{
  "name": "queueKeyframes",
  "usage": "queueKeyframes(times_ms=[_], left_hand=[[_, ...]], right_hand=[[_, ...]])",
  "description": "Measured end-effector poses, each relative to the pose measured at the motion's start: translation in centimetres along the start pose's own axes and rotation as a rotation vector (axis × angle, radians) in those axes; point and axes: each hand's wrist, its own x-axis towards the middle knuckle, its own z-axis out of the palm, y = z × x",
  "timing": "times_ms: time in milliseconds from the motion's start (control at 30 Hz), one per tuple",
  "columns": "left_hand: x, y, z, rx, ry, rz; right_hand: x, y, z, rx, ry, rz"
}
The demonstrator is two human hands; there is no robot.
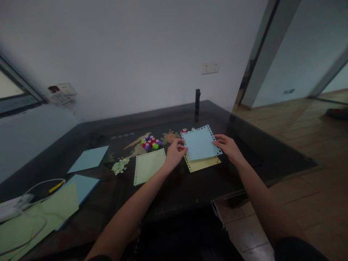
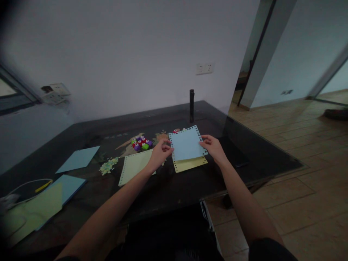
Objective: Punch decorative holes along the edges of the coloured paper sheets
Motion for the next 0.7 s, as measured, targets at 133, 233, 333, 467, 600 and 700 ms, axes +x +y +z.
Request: queueKeyframes(times_ms=[133, 233, 333, 467, 600, 700], left_hand=[[-1.0, -0.7, 0.7, 0.140, -0.059, 0.020], [-1.4, -1.3, 0.8, 0.230, -0.089, 0.030], [-1.6, -1.7, 0.7, 0.311, -0.106, 0.047], [-1.7, -1.9, 0.7, 0.411, -0.145, 0.049], [-1.7, -1.9, 0.9, 0.462, -0.169, 0.034], [-1.7, -2.0, 0.8, 0.493, -0.174, 0.040]], right_hand=[[0.0, 0.1, -0.4, -0.116, -0.039, -0.031], [0.1, 0.3, -0.4, -0.208, -0.091, -0.030], [0.2, 0.8, -0.4, -0.362, -0.128, -0.045], [0.4, 1.5, -0.5, -0.532, -0.156, -0.082], [0.5, 1.8, -0.6, -0.596, -0.201, -0.070], [0.4, 1.8, -0.6, -0.614, -0.223, -0.076]])
